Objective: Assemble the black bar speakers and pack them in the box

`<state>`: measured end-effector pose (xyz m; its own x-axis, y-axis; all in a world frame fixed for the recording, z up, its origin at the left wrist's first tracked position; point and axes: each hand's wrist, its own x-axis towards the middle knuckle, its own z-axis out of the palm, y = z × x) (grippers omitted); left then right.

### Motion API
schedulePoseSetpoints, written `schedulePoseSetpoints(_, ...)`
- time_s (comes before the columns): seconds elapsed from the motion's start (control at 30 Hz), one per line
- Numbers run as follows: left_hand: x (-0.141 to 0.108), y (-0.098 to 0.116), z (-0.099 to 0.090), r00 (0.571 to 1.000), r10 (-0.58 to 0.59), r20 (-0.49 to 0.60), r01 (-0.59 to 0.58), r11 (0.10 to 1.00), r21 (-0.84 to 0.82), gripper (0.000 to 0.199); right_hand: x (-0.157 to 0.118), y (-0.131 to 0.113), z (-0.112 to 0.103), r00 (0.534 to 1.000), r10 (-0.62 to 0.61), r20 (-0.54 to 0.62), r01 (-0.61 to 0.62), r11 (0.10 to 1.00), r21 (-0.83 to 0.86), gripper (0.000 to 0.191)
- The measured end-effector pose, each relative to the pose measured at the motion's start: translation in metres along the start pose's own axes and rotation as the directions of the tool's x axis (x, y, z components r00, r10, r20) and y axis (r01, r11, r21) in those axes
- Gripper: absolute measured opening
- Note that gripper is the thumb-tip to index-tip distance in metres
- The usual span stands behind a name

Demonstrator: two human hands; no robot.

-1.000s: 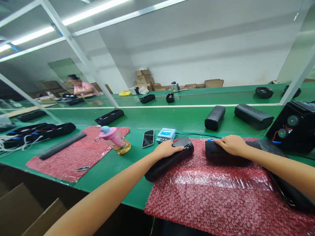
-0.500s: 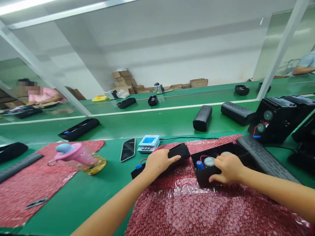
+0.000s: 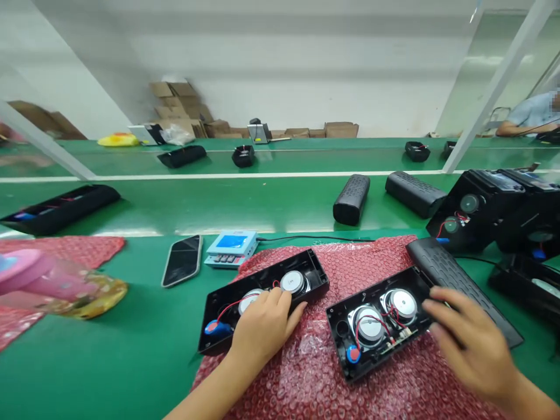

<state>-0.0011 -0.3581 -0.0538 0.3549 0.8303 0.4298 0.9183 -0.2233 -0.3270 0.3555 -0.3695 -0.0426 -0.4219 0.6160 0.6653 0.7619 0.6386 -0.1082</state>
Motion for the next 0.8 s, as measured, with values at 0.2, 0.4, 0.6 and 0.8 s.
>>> schedulePoseSetpoints(0.2,-0.008,0.006,-0.005,0.987,0.011,-0.161,-0.016,0.999,-0.03,0.021,-0.036,0.07,-0.01,0.67,0.665,0.329,-0.538,0.741,-0.402,0.082)
schedulePoseSetpoints(0.4,-0.022,0.044,-0.037,0.964,-0.1,-0.246,-0.027,0.885,-0.464,0.025,-0.049,0.103,-0.008,0.604,0.647,0.465,-0.531,0.762,-0.37,0.098)
schedulePoseSetpoints(0.6,-0.022,0.049,-0.041,0.963,-0.102,-0.251,-0.024,0.89,-0.455,0.025,-0.015,0.049,-0.017,0.949,0.176,0.26,-0.136,0.977,-0.165,0.053)
schedulePoseSetpoints(0.8,-0.029,-0.002,-0.019,0.969,-0.225,-0.102,0.206,0.963,-0.175,0.018,0.0,-0.031,0.012,0.945,-0.191,0.268,0.182,0.982,0.055,0.02)
